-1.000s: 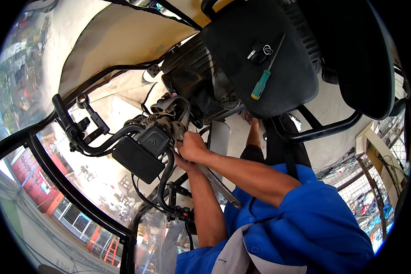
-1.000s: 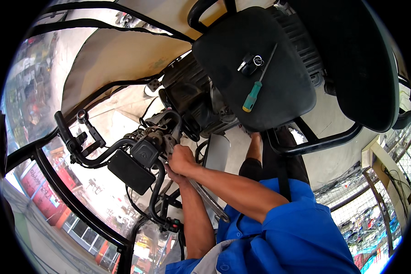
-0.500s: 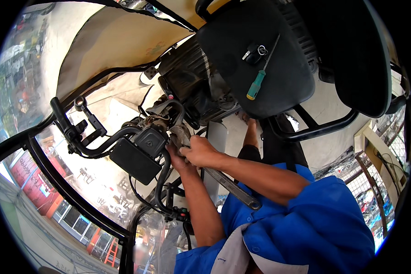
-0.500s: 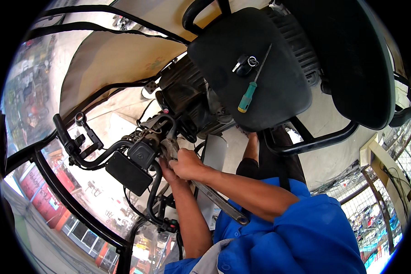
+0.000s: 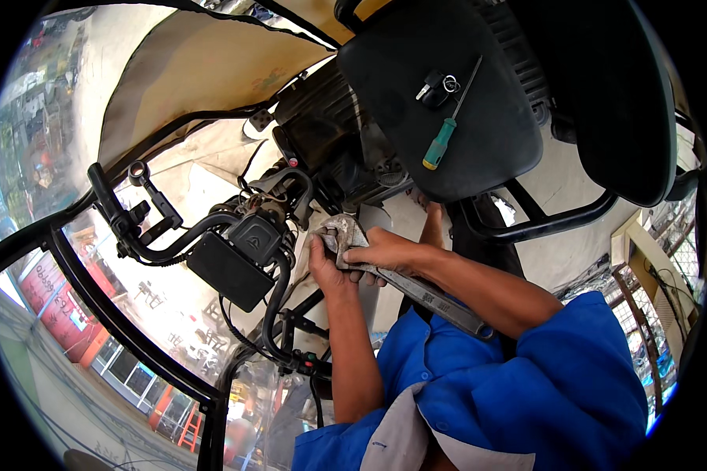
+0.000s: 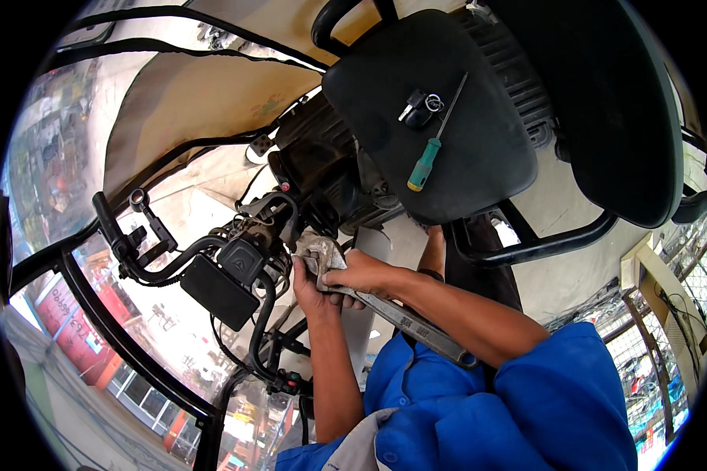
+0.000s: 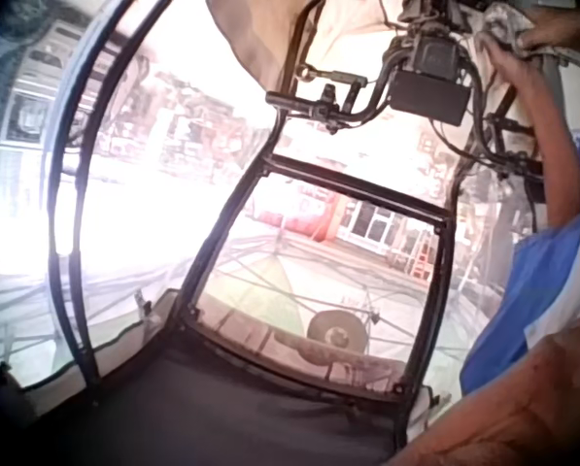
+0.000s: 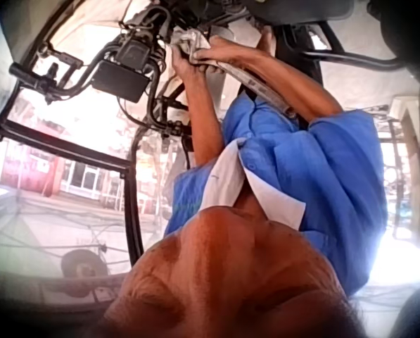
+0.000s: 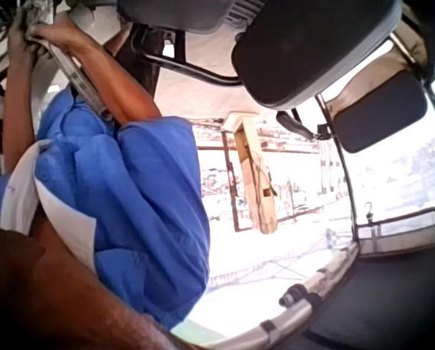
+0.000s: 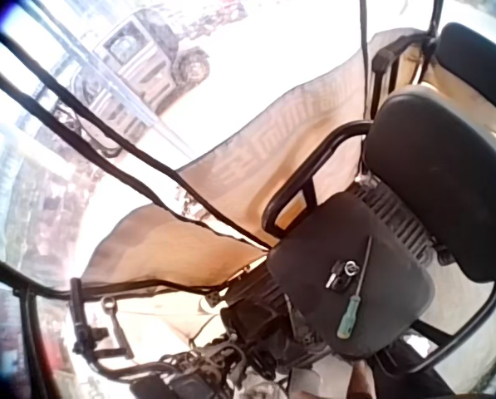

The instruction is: The person uses a wrench to tighten bolts on the engine and handlebar assembly of a motorcycle. They manipulate the handlebars and various engine components while working in a cluttered workshop environment.

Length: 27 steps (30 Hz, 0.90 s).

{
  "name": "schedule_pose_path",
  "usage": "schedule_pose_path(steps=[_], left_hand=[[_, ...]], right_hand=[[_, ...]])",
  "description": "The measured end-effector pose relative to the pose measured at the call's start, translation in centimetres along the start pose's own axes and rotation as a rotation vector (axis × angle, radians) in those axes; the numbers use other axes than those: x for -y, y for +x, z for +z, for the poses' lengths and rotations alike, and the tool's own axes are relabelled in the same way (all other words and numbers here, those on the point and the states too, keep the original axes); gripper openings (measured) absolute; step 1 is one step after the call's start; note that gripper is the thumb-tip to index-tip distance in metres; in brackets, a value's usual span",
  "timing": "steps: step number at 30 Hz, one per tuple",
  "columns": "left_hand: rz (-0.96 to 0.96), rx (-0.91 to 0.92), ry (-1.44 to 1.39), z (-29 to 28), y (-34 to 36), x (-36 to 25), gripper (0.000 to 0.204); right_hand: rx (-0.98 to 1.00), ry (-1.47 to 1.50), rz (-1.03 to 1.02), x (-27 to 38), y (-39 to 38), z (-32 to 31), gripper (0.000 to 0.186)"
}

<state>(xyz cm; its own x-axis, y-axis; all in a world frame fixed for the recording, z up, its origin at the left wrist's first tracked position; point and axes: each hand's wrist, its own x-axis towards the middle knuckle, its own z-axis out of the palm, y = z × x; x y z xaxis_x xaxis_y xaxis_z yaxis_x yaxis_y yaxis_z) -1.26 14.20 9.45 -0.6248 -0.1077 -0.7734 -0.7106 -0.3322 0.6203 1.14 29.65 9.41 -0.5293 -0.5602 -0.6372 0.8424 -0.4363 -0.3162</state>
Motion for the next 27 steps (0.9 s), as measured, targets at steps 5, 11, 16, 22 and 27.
schedule_pose_path(steps=[5, 11, 16, 22, 27], left_hand=[[0.049, -0.060, 0.001, -1.6, 1.7, 1.7, 0.032], [0.047, -0.038, 0.007, 0.4, 0.8, 1.7, 0.045], [0.062, -0.049, 0.010, 2.3, 0.0, 1.0, 0.049], [0.116, -0.061, -0.017, 1.7, 0.3, 1.2, 0.052], [0.112, -0.075, -0.007, 1.4, 0.3, 0.8, 0.052]], right_hand=[[-0.112, 0.047, 0.021, -1.7, 0.1, -0.4, 0.034], [-0.136, 0.085, -0.042, -2.5, 0.1, -1.5, 0.037], [-0.120, 0.125, 0.041, -0.6, -0.8, -1.5, 0.035], [-0.131, 0.056, -0.044, -2.3, 0.4, -1.3, 0.041], [-0.109, 0.143, -0.027, -2.3, 0.9, -0.9, 0.045]])
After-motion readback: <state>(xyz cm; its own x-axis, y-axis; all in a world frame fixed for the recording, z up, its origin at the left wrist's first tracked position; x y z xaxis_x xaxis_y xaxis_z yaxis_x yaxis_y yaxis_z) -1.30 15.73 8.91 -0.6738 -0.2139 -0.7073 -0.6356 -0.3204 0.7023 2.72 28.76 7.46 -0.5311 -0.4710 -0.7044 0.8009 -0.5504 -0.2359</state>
